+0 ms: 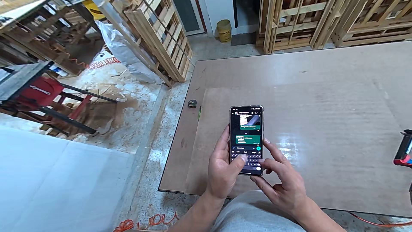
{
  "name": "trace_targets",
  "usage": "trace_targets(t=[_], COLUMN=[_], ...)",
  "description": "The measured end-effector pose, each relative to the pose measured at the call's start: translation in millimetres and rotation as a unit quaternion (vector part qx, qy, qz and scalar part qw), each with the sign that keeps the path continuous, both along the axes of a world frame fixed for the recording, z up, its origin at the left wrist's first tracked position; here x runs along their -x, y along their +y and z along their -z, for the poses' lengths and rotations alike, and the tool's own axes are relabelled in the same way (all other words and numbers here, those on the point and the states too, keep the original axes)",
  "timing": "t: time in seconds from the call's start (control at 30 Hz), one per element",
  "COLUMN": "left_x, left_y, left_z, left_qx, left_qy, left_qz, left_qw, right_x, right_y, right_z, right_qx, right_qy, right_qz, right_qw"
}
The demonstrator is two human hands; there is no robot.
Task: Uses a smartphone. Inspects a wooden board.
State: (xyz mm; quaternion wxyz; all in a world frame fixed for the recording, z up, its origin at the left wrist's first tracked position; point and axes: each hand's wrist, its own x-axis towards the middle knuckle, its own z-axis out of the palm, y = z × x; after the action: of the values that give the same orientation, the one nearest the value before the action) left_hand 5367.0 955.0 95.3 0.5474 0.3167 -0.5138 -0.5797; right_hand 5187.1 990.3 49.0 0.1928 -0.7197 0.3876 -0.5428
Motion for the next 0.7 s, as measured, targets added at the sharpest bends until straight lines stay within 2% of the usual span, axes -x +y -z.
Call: trace_targets(t=[0.2,0.33,0.5,0.7], left_x=[-2,-9,-23,-26], left_y=[1,0,-6,-8], left_z=[-1,0,-2,-5], left_qx=[0.014,0.008,0.007,0.013], left_qy=[-0.023,-0.02,-0.007,-0.008], left_qz=[0.003,0.034,0.141,0.163], left_qw=[1.0,0.999,0.99,0.986], right_x=[2,2,3,5], right_y=[-2,-1,0,0], right_z=[-5,-3,-3,-2], right_qx=[-0.01,-0.003,0.0,0.009], right_qy=[0.096,0.057,0.006,0.029], right_qz=[0.031,0.013,-0.012,-0.024], right_qw=[0.995,0.998,1.0,0.999])
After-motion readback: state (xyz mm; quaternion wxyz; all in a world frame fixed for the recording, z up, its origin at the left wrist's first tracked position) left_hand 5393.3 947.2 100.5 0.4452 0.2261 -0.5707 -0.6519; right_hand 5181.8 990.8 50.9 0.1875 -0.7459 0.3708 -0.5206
